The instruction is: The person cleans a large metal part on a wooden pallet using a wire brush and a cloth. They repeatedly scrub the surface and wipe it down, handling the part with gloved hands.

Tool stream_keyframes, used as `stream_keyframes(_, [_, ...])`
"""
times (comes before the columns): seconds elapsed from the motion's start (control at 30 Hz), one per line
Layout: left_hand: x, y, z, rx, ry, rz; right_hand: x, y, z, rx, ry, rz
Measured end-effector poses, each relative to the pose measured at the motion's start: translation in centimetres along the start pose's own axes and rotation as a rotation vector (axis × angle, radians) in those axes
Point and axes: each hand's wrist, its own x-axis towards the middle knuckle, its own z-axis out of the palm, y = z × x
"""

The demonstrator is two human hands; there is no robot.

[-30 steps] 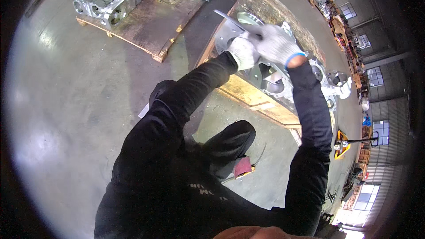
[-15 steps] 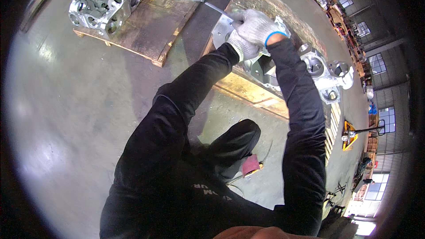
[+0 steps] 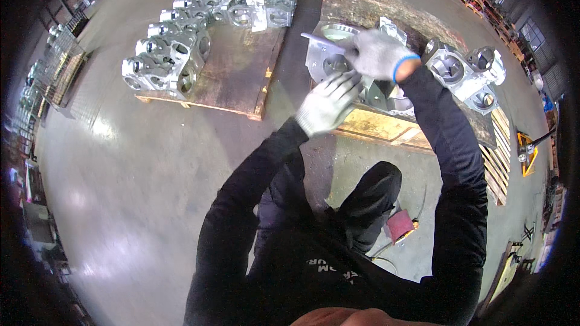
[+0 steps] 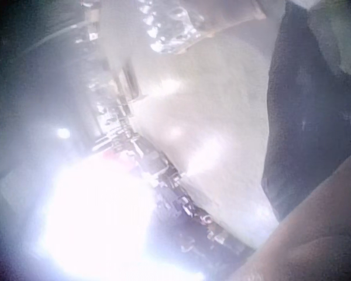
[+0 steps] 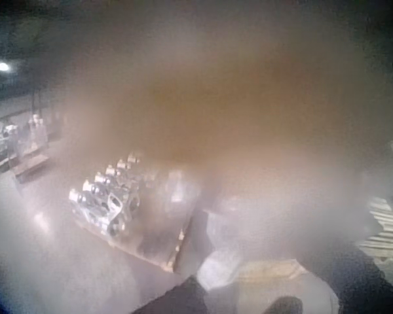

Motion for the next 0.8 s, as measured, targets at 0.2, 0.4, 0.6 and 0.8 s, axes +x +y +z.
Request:
stream_keyframes(0.2, [-1.8, -1.0, -2.8, 0.05, 0.162, -0.318, 1.8, 0.2, 3.8, 0.099, 0.284, -0.063])
stream_keyframes(0.4, [-0.4, -4.0, -6.4, 0.261, 0.362, -0.401, 2.0, 0.9, 6.3, 0.203, 0.384, -0.021])
stream_keyframes(0.6, [2.0, -9.0, -6.0, 0.29, 0.255, -0.456, 1.9, 0.7, 6.7, 0.288, 0.281, 0.053])
stream_keyframes(0.8, [5.2, -8.9, -7.6, 0.252, 0.139, -0.409, 4.0, -0.1, 3.2, 0.274, 0.236, -0.109])
